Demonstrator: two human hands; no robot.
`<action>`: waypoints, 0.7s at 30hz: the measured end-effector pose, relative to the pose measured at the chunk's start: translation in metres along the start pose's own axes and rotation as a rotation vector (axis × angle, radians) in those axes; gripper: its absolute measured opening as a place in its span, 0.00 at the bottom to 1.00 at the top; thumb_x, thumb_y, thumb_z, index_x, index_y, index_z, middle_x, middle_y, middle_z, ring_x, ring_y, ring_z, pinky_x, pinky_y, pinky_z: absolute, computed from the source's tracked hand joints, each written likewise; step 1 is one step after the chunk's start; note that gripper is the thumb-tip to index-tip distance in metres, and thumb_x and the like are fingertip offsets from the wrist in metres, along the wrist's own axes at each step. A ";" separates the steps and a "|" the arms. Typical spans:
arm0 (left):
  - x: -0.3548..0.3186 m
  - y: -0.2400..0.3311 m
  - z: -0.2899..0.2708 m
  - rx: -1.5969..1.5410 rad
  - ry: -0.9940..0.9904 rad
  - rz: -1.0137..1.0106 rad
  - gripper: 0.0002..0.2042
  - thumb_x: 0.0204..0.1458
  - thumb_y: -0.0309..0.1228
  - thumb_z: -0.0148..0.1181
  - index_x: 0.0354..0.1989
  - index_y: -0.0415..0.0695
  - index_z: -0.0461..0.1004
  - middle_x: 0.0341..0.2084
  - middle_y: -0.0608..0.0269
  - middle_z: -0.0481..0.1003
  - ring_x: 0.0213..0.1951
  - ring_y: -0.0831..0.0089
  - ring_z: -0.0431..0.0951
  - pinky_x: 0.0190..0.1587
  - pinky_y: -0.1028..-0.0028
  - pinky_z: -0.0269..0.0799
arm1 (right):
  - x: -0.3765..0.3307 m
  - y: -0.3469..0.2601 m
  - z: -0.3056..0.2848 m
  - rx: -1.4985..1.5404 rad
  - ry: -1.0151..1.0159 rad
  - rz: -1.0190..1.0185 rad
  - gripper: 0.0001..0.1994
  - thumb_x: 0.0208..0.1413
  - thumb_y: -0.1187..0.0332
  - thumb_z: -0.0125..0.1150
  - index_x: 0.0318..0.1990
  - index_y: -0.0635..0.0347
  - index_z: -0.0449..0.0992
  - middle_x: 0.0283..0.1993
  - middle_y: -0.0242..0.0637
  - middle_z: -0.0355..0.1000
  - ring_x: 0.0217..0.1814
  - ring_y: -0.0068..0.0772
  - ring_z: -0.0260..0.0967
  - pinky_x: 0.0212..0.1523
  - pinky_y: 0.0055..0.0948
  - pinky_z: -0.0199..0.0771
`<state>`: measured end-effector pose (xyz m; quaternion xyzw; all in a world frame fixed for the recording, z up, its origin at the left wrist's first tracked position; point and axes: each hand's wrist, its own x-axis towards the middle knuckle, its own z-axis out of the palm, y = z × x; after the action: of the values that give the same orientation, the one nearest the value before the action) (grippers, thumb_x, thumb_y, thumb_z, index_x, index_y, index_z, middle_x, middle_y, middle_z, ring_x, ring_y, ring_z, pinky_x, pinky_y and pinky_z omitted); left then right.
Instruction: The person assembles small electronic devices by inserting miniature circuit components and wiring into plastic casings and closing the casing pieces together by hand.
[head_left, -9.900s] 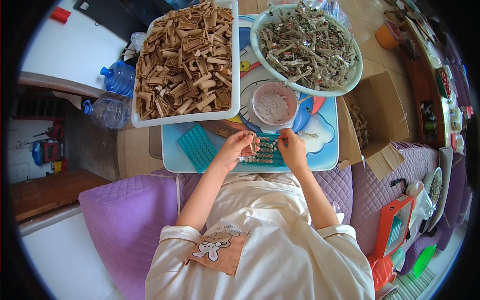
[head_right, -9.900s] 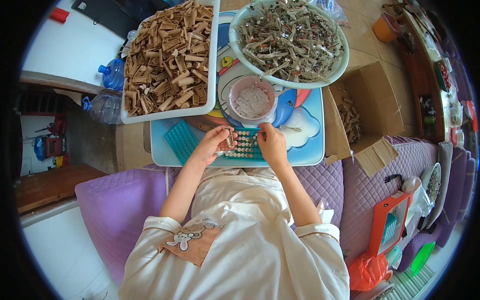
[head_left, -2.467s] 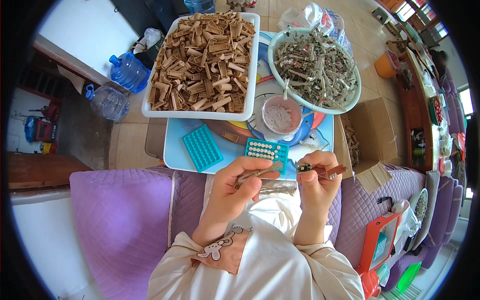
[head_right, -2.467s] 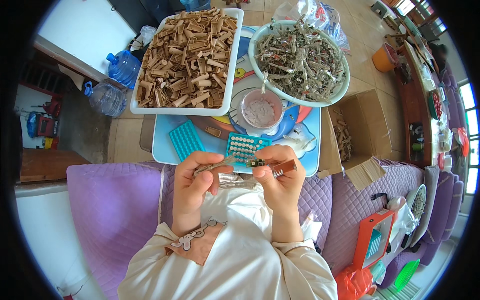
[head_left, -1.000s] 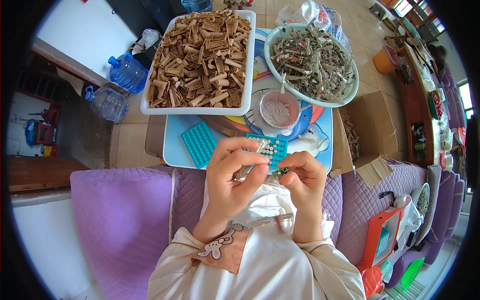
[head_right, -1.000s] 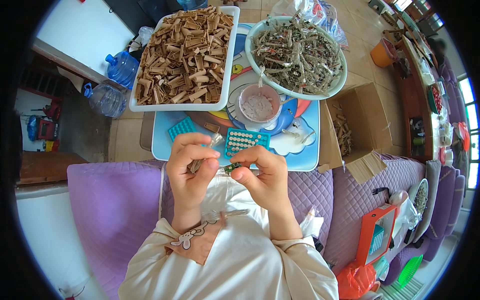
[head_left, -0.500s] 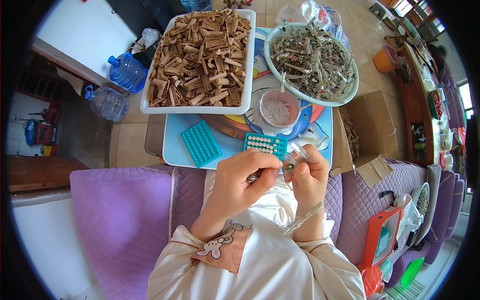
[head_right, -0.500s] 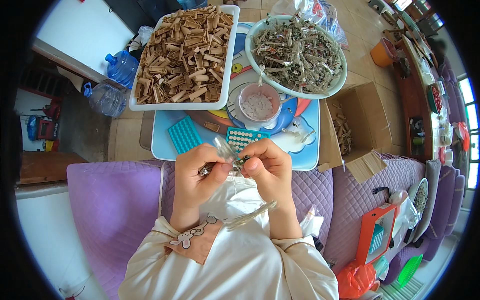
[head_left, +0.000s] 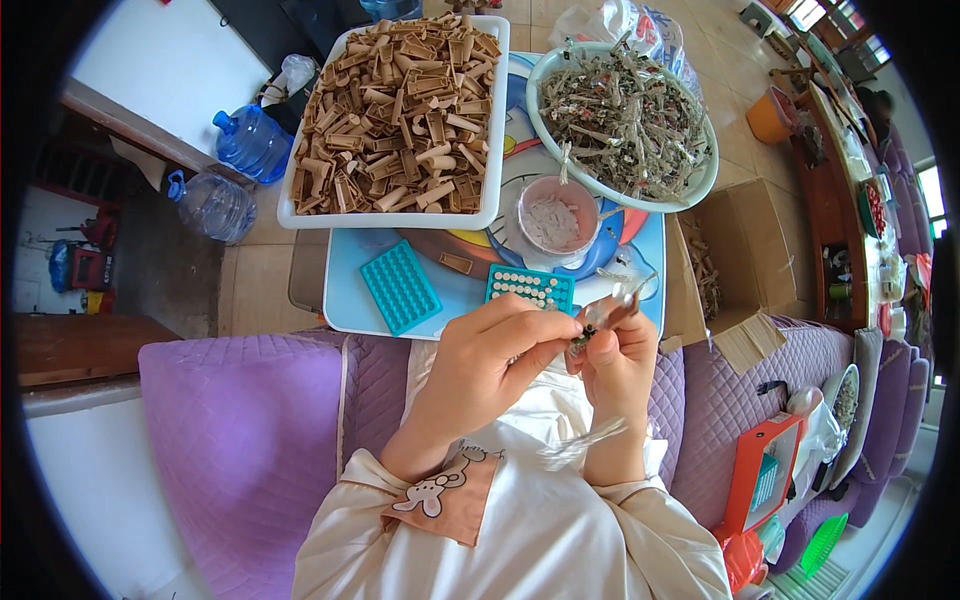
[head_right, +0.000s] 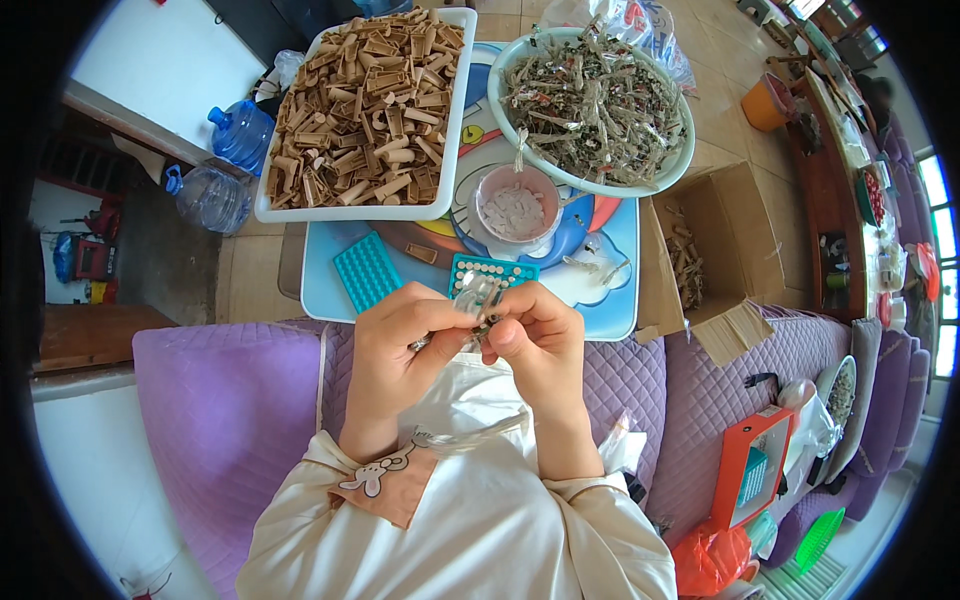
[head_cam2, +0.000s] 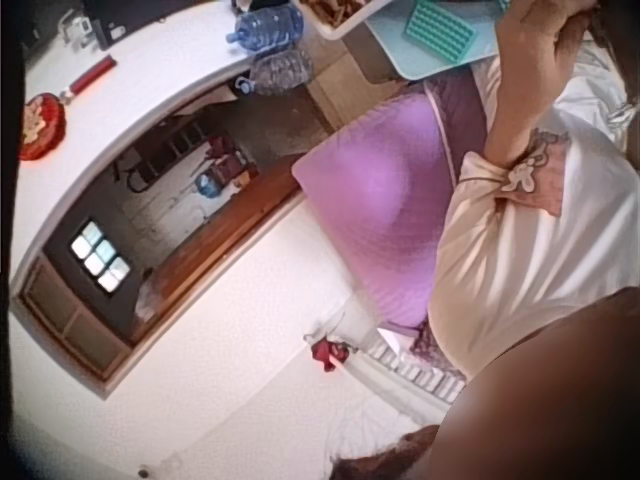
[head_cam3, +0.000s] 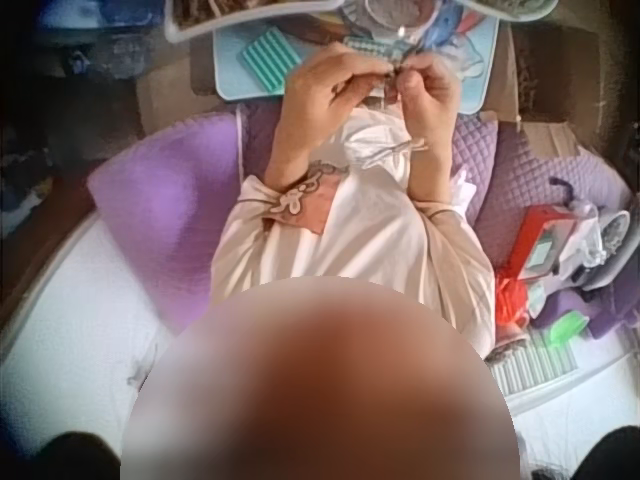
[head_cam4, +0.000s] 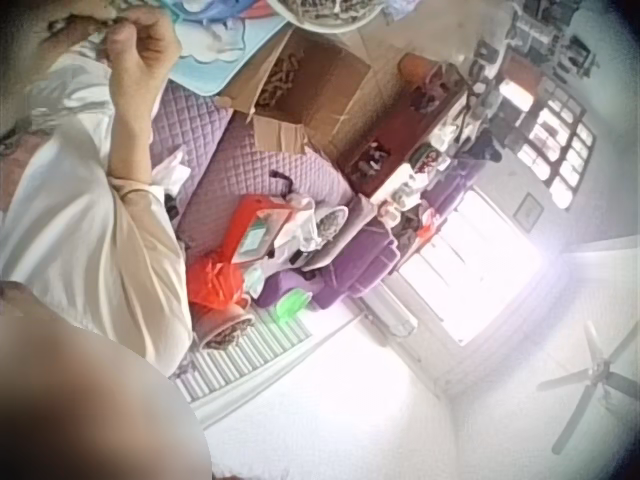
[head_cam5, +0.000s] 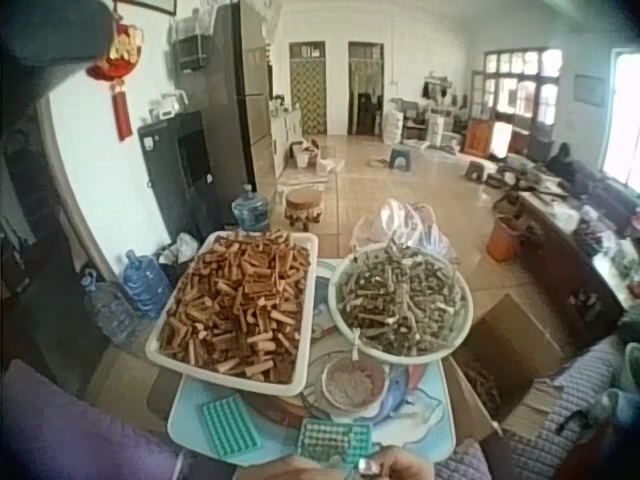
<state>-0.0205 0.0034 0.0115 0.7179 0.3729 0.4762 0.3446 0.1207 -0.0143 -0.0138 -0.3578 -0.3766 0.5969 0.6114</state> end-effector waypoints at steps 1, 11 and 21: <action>0.000 0.000 0.001 -0.001 -0.001 -0.001 0.12 0.37 0.19 0.59 0.32 0.44 0.71 0.21 0.63 0.70 0.23 0.70 0.72 0.23 0.76 0.66 | 0.000 0.000 0.001 0.042 0.007 0.006 0.15 0.44 0.62 0.61 0.28 0.67 0.69 0.22 0.31 0.66 0.19 0.17 0.61 0.19 0.16 0.63; 0.004 -0.001 0.001 0.087 -0.037 0.018 0.13 0.34 0.24 0.63 0.31 0.45 0.71 0.21 0.64 0.71 0.23 0.70 0.72 0.23 0.75 0.68 | 0.003 0.006 -0.001 -0.001 0.030 -0.054 0.14 0.45 0.62 0.61 0.28 0.66 0.69 0.22 0.32 0.66 0.19 0.17 0.61 0.18 0.14 0.61; 0.001 -0.023 0.010 0.262 0.112 0.235 0.12 0.30 0.23 0.64 0.27 0.43 0.72 0.22 0.64 0.71 0.20 0.71 0.72 0.19 0.77 0.66 | 0.009 0.009 -0.004 -0.086 0.004 -0.096 0.33 0.51 0.40 0.35 0.41 0.68 0.68 0.39 0.37 0.65 0.40 0.25 0.60 0.38 0.24 0.59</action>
<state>-0.0154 0.0137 -0.0105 0.7676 0.3638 0.5000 0.1689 0.1204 -0.0052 -0.0237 -0.3665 -0.4176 0.5496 0.6240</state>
